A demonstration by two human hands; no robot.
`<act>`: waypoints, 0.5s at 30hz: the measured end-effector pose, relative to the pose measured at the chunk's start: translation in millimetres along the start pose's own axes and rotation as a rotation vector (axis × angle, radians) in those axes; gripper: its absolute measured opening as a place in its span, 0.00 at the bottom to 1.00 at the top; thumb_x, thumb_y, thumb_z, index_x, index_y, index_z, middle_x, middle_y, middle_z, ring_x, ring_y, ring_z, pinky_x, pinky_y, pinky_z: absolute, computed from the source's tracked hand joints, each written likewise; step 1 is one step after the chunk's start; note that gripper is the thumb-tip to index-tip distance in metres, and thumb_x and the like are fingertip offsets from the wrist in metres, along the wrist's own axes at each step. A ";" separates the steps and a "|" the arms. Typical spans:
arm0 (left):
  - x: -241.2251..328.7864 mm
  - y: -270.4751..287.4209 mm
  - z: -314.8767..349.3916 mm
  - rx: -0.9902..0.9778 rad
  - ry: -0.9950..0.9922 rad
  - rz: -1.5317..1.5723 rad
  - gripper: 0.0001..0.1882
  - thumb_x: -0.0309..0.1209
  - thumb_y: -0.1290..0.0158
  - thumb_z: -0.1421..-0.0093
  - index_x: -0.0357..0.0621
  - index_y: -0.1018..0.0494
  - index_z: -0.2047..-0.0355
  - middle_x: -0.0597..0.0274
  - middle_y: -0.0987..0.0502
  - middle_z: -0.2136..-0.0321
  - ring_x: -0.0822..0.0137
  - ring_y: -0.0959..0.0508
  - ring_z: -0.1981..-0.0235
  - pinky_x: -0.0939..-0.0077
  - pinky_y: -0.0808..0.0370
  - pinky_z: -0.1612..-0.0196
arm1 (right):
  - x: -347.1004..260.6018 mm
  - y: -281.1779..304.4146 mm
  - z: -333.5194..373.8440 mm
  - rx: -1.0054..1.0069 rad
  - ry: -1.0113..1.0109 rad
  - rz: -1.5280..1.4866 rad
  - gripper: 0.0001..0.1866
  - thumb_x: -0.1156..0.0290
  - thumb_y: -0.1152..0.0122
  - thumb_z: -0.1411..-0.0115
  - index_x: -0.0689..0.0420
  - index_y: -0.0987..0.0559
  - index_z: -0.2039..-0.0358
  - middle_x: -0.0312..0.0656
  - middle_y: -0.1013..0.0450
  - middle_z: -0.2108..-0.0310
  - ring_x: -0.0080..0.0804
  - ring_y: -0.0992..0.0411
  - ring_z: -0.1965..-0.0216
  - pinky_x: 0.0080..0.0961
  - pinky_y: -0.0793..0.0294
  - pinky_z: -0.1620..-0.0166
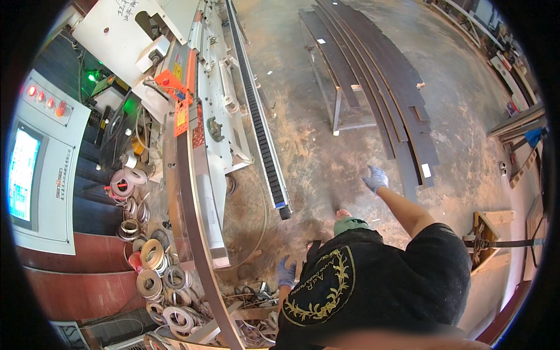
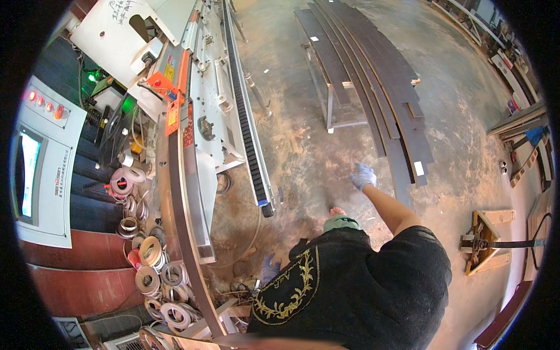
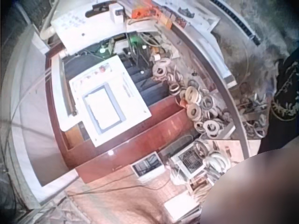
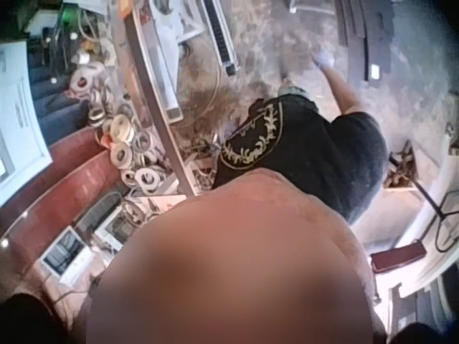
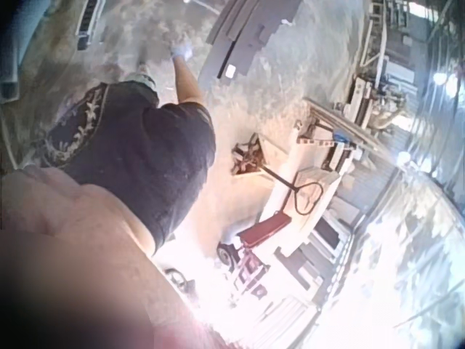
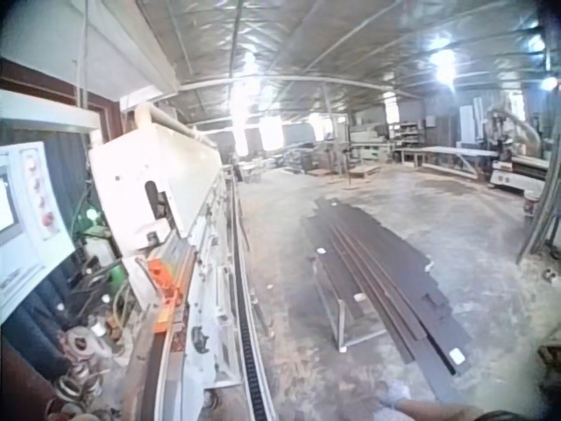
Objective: The person repeatedly picks up long dark strips from a pile on the floor and feeds them into a machine. They then retrieve the processed strips and place them onto a nearby rack. The task involves continuous handling of the strips and operating the machine.
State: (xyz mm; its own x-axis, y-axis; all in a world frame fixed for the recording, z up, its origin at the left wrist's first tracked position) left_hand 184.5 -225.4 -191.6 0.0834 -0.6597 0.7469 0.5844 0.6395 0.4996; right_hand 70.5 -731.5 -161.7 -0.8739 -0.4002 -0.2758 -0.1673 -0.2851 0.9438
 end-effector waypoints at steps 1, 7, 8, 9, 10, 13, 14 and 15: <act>0.6 -2.0 -7.2 -0.008 0.021 -0.026 0.24 0.38 0.41 0.45 0.46 0.28 0.49 0.52 0.27 0.49 0.53 0.28 0.47 0.63 0.33 0.44 | 22.8 -6.5 -9.6 -0.019 -0.052 -0.093 0.37 0.52 0.36 0.51 0.50 0.34 0.40 0.50 0.31 0.46 0.48 0.32 0.45 0.39 0.33 0.43; 17.9 -39.4 -38.1 0.036 -0.001 -0.008 0.22 0.36 0.41 0.45 0.48 0.27 0.50 0.52 0.26 0.49 0.53 0.27 0.48 0.64 0.33 0.45 | 84.1 -50.2 -100.8 -0.147 -0.330 -0.759 0.40 0.51 0.33 0.49 0.53 0.35 0.39 0.51 0.32 0.43 0.44 0.32 0.43 0.34 0.34 0.42; 23.4 -47.9 -36.4 0.034 0.049 -0.022 0.22 0.36 0.41 0.46 0.48 0.27 0.50 0.52 0.26 0.49 0.53 0.27 0.48 0.64 0.33 0.45 | 84.0 -54.1 -122.5 -0.144 -0.358 -0.744 0.41 0.51 0.33 0.49 0.50 0.38 0.37 0.47 0.33 0.42 0.46 0.33 0.44 0.41 0.33 0.46; 27.8 -55.0 -31.3 0.026 0.141 -0.047 0.22 0.36 0.41 0.46 0.48 0.27 0.50 0.52 0.26 0.49 0.53 0.27 0.48 0.64 0.32 0.46 | 84.3 -57.0 -143.2 -0.183 -0.390 -0.869 0.42 0.51 0.33 0.49 0.49 0.39 0.37 0.47 0.34 0.42 0.47 0.33 0.44 0.43 0.32 0.47; 34.9 -60.0 -23.7 0.012 0.129 -0.061 0.23 0.37 0.40 0.47 0.48 0.27 0.50 0.51 0.25 0.50 0.52 0.27 0.48 0.63 0.31 0.47 | 78.8 -62.5 -166.6 -0.238 -0.477 -0.955 0.42 0.51 0.33 0.49 0.48 0.41 0.36 0.46 0.35 0.41 0.47 0.33 0.45 0.46 0.32 0.49; 52.9 -73.5 -11.1 0.032 0.065 -0.116 0.24 0.38 0.41 0.47 0.49 0.27 0.49 0.50 0.25 0.50 0.51 0.26 0.48 0.63 0.31 0.47 | 60.7 -66.9 -240.2 -0.290 -0.521 -1.084 0.45 0.49 0.33 0.49 0.44 0.44 0.35 0.44 0.37 0.40 0.48 0.33 0.47 0.52 0.32 0.53; 52.6 -77.2 -5.2 0.031 0.125 -0.127 0.25 0.38 0.41 0.47 0.48 0.27 0.49 0.50 0.25 0.50 0.51 0.27 0.48 0.62 0.31 0.47 | 52.8 -67.8 -264.5 -0.245 -0.496 -1.074 0.44 0.49 0.33 0.49 0.46 0.44 0.35 0.45 0.37 0.41 0.46 0.33 0.47 0.50 0.32 0.53; 49.6 -80.1 2.9 0.027 0.213 -0.144 0.25 0.39 0.41 0.47 0.48 0.28 0.49 0.50 0.26 0.50 0.50 0.27 0.48 0.62 0.31 0.47 | 44.3 -68.7 -287.9 -0.202 -0.472 -1.065 0.44 0.49 0.33 0.48 0.47 0.44 0.36 0.46 0.36 0.41 0.45 0.33 0.47 0.48 0.31 0.53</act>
State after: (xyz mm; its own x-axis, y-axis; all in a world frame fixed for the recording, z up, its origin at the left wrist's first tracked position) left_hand 139.5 -308.2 -193.3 0.1708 -0.8112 0.5593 0.5811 0.5413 0.6077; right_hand 174.7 -980.3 -291.2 -0.4271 0.4714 -0.7716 -0.8752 -0.4301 0.2217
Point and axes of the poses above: each hand's wrist, its own z-axis away from the middle knuckle, its own y-axis out of the back of the hand, x = y × z, the point moved 3 cm from there along -z, towards the middle knuckle
